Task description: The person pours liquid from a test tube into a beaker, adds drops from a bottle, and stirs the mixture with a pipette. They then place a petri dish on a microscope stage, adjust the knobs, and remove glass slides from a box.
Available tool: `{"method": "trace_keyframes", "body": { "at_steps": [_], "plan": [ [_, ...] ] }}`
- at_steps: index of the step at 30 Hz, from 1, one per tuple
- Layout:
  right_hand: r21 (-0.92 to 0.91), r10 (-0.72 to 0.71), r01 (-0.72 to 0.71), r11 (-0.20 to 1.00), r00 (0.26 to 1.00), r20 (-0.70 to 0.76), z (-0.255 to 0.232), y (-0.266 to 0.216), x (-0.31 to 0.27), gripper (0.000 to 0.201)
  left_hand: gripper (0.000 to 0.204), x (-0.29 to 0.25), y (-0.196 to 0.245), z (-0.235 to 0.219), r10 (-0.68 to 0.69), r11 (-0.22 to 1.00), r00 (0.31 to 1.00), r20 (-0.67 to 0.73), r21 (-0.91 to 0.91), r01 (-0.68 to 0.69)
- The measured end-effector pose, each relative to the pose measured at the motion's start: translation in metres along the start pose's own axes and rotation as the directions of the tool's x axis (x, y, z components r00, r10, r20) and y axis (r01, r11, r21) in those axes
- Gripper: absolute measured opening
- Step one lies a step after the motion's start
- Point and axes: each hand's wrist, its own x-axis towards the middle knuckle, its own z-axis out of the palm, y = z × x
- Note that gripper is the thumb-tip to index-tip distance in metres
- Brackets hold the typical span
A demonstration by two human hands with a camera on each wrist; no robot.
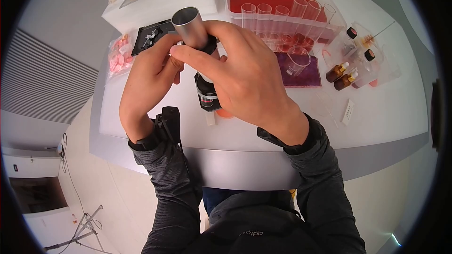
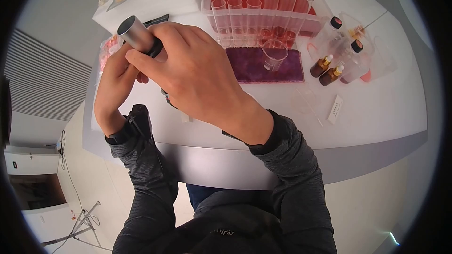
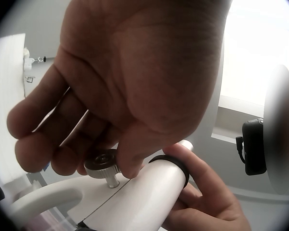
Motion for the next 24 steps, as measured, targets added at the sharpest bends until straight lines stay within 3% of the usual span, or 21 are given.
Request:
{"method": "trace_keyframes", "body": {
  "at_steps": [24],
  "plan": [
    [-0.005,0.001,0.0,1.0,1.0,0.005,0.0001,0.0006,-0.0008,0.045,0.022,0.0003,-0.0005,0.0011,-0.003,1.0,1.0,-0.006,0.016,0.004]
  ]
}}
